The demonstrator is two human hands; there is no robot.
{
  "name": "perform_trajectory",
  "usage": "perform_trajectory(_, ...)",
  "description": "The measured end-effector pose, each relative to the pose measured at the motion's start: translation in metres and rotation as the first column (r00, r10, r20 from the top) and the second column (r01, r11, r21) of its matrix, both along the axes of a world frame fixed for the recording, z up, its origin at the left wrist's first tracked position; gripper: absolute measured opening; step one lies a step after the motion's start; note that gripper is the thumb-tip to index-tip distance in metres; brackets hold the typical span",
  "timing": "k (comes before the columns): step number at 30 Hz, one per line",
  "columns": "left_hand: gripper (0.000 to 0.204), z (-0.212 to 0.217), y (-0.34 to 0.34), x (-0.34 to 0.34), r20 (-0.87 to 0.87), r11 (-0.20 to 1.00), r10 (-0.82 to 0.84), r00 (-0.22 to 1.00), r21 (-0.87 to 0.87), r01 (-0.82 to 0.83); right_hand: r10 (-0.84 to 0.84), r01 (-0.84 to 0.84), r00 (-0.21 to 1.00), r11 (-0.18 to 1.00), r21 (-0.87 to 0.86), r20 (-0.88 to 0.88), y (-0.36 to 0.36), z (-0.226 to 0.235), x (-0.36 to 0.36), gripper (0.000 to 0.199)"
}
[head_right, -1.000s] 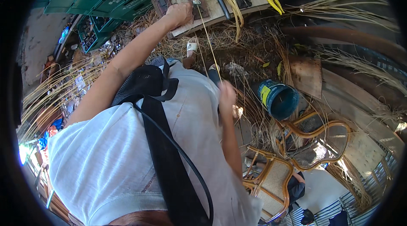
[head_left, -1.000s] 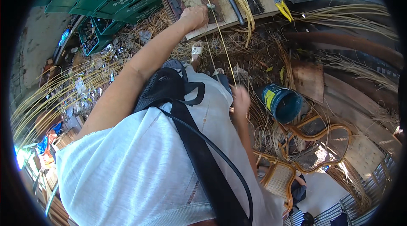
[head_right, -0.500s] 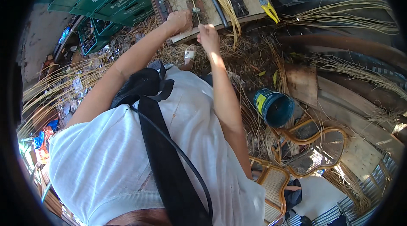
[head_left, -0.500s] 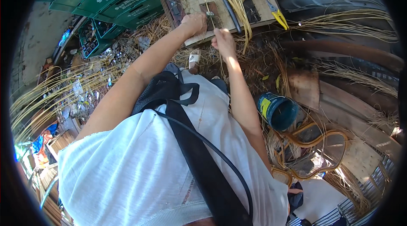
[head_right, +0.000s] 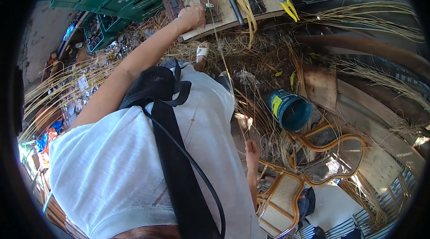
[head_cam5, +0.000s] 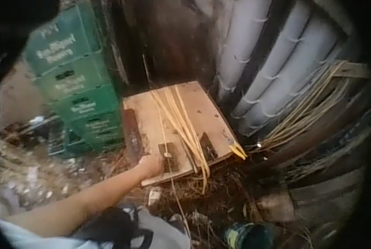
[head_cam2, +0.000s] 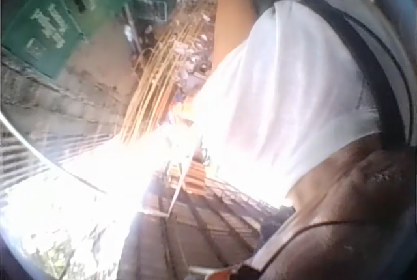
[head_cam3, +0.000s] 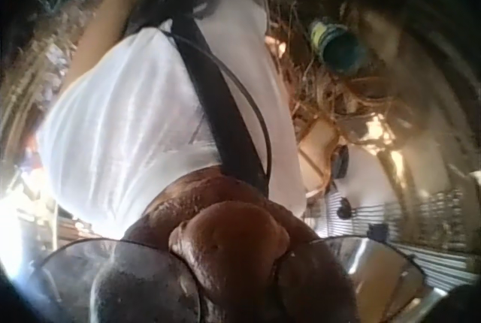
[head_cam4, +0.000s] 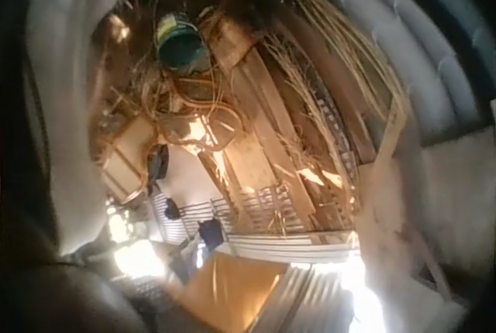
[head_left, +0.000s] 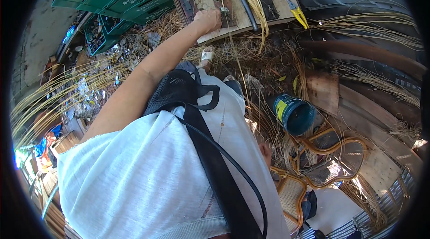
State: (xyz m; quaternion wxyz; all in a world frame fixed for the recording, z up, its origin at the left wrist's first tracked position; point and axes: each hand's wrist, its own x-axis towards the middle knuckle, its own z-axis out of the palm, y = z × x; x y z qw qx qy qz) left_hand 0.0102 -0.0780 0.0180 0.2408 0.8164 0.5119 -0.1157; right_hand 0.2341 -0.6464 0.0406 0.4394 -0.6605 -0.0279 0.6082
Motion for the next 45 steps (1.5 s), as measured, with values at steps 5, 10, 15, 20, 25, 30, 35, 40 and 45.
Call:
perform_trajectory(5,0.036,0.006,0.0,-0.003,-0.04,1.0,-0.012,0.999,-0.003,0.012,0.495,-0.769,0.094,0.588,-0.253,0.864,0.237,-0.01,-0.006,0.036)
perform_trajectory(10,0.036,-0.011,0.009,0.0,0.006,0.999,-0.027,1.0,0.04,0.027,0.406,-0.526,0.787,0.835,0.161,0.464,0.455,-0.048,-0.084,0.047)
perform_trajectory(15,0.035,-0.001,0.004,0.001,-0.07,0.997,-0.066,0.995,0.044,0.069,0.095,-0.389,0.636,0.897,0.212,0.766,0.441,-0.047,-0.105,0.017)
perform_trajectory(20,0.035,-0.004,-0.002,-0.005,-0.053,0.999,-0.025,0.998,0.027,0.027,0.119,-0.273,0.753,0.951,0.142,0.647,0.187,0.001,-0.06,0.018)
perform_trajectory(25,0.034,-0.008,0.001,-0.002,-0.03,0.998,-0.06,0.998,0.013,0.06,0.562,-0.536,0.68,0.819,-0.203,0.471,0.119,0.015,-0.042,0.036)
perform_trajectory(30,0.031,-0.011,0.006,-0.006,-0.067,0.999,-0.044,0.997,0.012,0.045,0.47,-0.579,0.671,0.815,0.01,0.573,0.364,-0.025,-0.056,0.066)
perform_trajectory(35,0.031,0.003,0.01,0.007,-0.083,0.995,-0.09,0.992,0.042,0.093,0.252,-0.409,0.711,0.907,0.095,0.656,0.478,-0.034,-0.099,0.036)
perform_trajectory(40,0.032,-0.005,0.004,-0.001,-0.108,0.999,-0.038,0.993,0.008,0.039,0.06,-0.257,0.884,0.89,0.376,0.464,0.388,-0.01,-0.103,0.02)
perform_trajectory(45,0.032,-0.011,0.001,-0.002,-0.072,1.0,-0.024,0.997,0.007,0.025,0.004,-0.006,0.992,1.0,0.016,0.123,0.121,0.029,-0.046,0.016)
